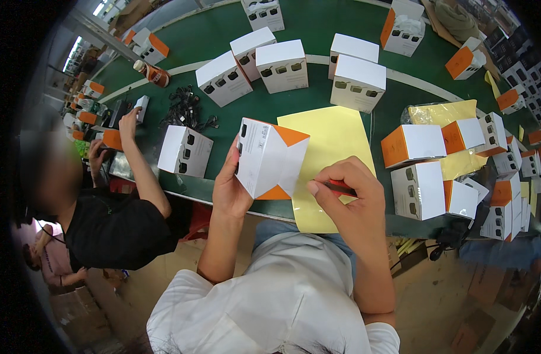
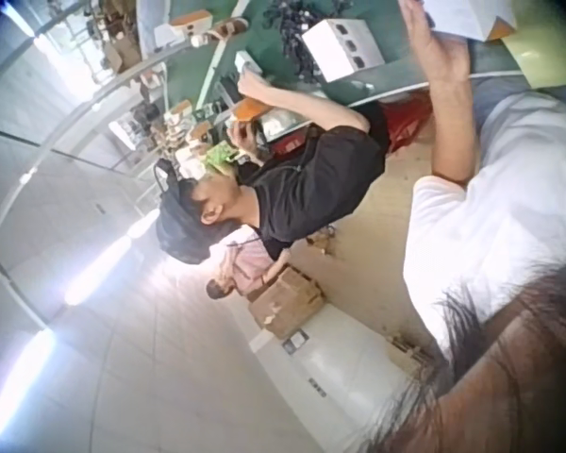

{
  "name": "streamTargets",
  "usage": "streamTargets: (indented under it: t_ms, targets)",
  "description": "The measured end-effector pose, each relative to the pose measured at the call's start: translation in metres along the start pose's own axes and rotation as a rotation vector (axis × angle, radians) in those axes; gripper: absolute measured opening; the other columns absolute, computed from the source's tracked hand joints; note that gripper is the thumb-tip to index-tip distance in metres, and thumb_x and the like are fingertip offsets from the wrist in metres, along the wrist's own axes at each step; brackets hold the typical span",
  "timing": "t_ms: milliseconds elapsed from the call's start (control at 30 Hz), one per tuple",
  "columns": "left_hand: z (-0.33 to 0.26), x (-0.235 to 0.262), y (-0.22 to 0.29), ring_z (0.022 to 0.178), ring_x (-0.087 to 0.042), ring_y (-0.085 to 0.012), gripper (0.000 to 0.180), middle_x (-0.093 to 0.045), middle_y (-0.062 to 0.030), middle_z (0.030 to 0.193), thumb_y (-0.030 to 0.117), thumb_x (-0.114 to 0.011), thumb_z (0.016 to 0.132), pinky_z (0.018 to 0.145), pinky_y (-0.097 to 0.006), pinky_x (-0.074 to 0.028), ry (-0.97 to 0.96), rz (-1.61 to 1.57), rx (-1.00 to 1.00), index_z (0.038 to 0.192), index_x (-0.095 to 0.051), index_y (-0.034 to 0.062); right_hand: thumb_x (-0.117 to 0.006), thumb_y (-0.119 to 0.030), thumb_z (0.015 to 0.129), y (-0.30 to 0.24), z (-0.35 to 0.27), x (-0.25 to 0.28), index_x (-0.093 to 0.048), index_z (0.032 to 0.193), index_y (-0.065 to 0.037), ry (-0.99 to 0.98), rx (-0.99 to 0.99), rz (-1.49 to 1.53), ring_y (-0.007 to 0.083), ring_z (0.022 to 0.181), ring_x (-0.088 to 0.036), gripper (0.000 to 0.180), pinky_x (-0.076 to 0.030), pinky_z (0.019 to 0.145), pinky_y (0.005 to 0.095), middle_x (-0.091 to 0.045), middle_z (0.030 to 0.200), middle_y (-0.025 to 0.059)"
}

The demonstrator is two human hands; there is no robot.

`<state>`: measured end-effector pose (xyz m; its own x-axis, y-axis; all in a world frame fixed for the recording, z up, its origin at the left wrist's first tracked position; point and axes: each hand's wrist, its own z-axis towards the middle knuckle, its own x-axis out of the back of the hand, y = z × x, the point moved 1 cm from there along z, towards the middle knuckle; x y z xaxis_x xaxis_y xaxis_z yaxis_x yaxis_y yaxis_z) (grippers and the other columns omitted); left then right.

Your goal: Applying labels to product boxes and organizing them on the workspace and conveyor.

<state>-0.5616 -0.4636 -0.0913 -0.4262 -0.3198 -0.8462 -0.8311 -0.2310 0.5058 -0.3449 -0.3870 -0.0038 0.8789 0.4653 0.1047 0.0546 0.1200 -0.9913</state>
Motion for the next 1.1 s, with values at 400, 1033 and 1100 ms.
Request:
streamTargets:
  t_ms: [400,1033,1100]
  targets:
    - [-0.005,-0.002,-0.013,0.132,-0.057,-0.0212,0.052,-0.055,-0.0084,0.147,0.021,-0.049,0.108,0.109,-0.04,-0.05,0.033,-0.046,0.068,0.156,-0.037,0.007,-0.083,-0.011,0.08,0.013,0.009,-0.016,-0.07,0.09,-0.004,0.046,0.017,-0.191,0.0122,0.074,-0.058,0.017,-0.047,0.07,0.0251,-0.06,0.086,0.0038]
    - [-0.022,0.015,-0.02,0.137,-0.053,-0.0215,0.057,-0.051,-0.0058,0.151,0.029,-0.047,0.108,0.11,-0.041,-0.048,0.048,-0.098,0.139,0.16,-0.03,0.0112,-0.095,-0.027,0.067,0.044,0.016,-0.026,-0.049,0.096,-0.007,-0.072,-0.05,-0.233,0.0128,0.077,-0.042,0.057,-0.041,0.071,0.0268,-0.047,0.084,0.0014]
    - [-0.022,0.014,-0.015,0.136,-0.053,-0.0197,0.057,-0.051,-0.0071,0.151,0.025,-0.051,0.107,0.111,-0.04,-0.047,-0.006,-0.169,0.121,0.159,-0.033,0.0094,-0.091,-0.023,0.074,0.045,0.016,-0.03,-0.048,0.1,-0.007,-0.102,-0.049,-0.157,0.0106,0.077,-0.041,0.052,-0.04,0.07,0.0258,-0.046,0.085,-0.0015]
